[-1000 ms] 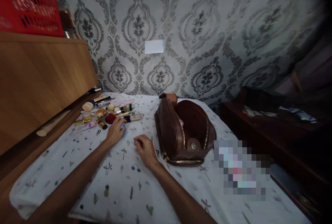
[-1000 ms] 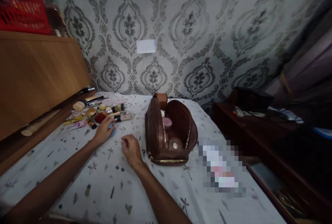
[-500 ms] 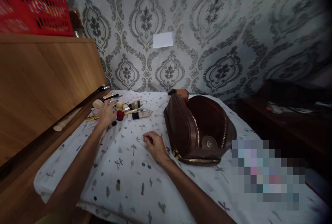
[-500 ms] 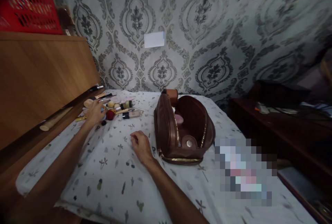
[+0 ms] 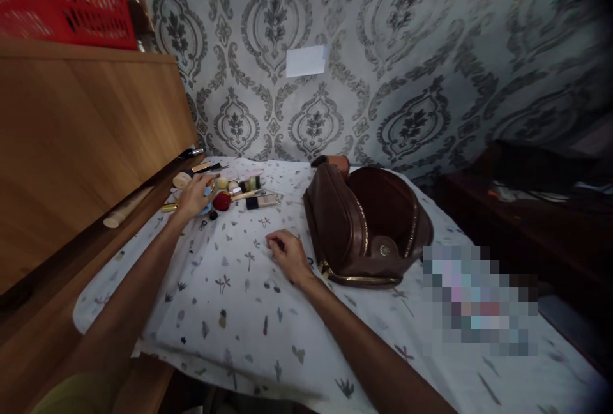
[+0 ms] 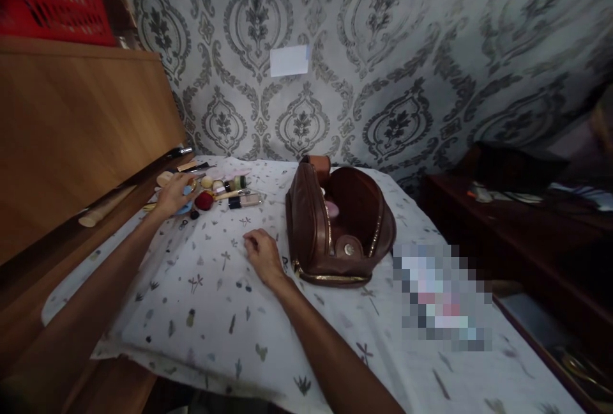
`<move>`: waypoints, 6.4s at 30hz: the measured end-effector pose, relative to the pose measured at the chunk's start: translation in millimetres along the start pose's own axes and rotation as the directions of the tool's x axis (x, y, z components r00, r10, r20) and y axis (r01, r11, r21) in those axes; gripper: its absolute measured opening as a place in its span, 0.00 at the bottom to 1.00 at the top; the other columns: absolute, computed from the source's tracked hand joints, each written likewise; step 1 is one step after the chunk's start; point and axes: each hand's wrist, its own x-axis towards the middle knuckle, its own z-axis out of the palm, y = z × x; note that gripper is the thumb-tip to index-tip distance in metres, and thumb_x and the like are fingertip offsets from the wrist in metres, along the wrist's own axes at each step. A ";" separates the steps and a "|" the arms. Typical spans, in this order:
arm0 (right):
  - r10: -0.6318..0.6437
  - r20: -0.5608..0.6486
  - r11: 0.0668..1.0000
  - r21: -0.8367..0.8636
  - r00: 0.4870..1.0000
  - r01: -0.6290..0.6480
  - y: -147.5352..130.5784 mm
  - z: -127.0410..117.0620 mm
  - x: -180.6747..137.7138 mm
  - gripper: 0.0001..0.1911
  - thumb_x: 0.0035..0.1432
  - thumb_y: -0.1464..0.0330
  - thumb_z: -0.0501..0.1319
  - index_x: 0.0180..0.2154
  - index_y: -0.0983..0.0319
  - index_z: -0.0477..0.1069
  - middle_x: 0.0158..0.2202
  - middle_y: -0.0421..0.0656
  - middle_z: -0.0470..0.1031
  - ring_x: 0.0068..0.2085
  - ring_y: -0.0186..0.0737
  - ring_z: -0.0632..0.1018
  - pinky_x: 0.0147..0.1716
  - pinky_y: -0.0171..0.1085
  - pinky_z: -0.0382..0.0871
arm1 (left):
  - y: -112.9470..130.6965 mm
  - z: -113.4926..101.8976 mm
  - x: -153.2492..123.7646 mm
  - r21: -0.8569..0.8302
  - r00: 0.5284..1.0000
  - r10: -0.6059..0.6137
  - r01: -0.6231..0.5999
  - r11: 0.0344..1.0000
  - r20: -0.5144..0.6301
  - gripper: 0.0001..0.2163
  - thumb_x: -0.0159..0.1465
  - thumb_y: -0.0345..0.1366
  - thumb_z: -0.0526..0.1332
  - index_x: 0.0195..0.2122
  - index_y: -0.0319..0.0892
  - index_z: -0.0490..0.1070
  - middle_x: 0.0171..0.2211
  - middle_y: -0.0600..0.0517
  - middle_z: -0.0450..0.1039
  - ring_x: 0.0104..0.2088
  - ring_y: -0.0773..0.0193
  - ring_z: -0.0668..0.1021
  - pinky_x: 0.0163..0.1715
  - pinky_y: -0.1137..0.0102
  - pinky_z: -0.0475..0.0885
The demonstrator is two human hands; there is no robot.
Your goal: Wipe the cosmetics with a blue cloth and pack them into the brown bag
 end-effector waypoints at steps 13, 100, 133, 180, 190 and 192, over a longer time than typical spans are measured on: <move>0.001 -0.031 1.000 -0.025 1.000 -0.002 -0.5 1.1 -1.3 0.11 0.58 0.72 0.56 0.41 0.62 0.74 0.34 0.43 0.75 0.33 0.37 0.74 0.36 0.37 0.70 | 91.9 8.2 -60.8 -0.356 0.946 0.264 -0.185 0.916 0.188 0.22 0.63 0.37 0.59 0.59 0.44 0.68 0.61 0.45 0.69 0.61 0.50 0.70 0.59 0.58 0.67; -0.289 0.093 0.926 -0.224 0.953 0.303 -7.6 -19.2 -2.0 0.32 0.51 0.71 0.69 0.58 0.55 0.67 0.55 0.47 0.70 0.57 0.49 0.73 0.57 0.49 0.69 | 123.1 36.5 -73.6 -0.572 0.942 0.164 0.035 0.820 0.293 0.23 0.69 0.56 0.47 0.27 0.43 0.63 0.28 0.52 0.67 0.32 0.61 0.70 0.36 0.67 0.66; 0.026 0.001 1.000 -0.008 1.000 -0.026 -14.4 -21.0 -2.3 0.28 0.60 0.50 0.60 0.55 0.60 0.63 0.25 0.34 0.64 0.27 0.36 0.68 0.28 0.35 0.63 | 123.9 23.5 -76.6 -0.752 0.832 0.357 0.104 0.651 0.424 0.26 0.64 0.53 0.61 0.58 0.45 0.64 0.50 0.48 0.70 0.50 0.54 0.74 0.49 0.68 0.69; 0.204 -0.067 0.965 0.180 0.977 -0.190 -9.4 -19.4 4.9 0.26 0.57 0.46 0.57 0.45 0.59 0.68 0.27 0.36 0.69 0.28 0.38 0.73 0.30 0.37 0.67 | 126.8 29.9 -79.4 -0.482 0.977 0.200 -0.143 0.865 0.069 0.15 0.68 0.44 0.57 0.49 0.41 0.71 0.42 0.49 0.74 0.43 0.57 0.76 0.46 0.66 0.71; 0.090 -0.052 0.985 0.154 0.995 -0.081 -9.4 -15.2 2.2 0.25 0.53 0.48 0.63 0.44 0.59 0.68 0.27 0.35 0.65 0.30 0.36 0.68 0.30 0.36 0.63 | 140.4 38.1 -90.5 -0.465 0.918 0.369 -0.267 0.844 0.143 0.18 0.73 0.46 0.48 0.55 0.43 0.69 0.48 0.46 0.72 0.49 0.57 0.75 0.51 0.64 0.70; 0.054 -0.016 0.989 0.138 0.998 -0.051 -11.8 -14.0 0.5 0.25 0.51 0.51 0.66 0.45 0.60 0.69 0.29 0.36 0.67 0.32 0.37 0.70 0.33 0.36 0.65 | 137.2 40.2 -86.1 -0.527 0.941 0.299 -0.175 0.831 0.160 0.19 0.72 0.48 0.47 0.44 0.41 0.72 0.39 0.48 0.74 0.42 0.58 0.75 0.46 0.65 0.70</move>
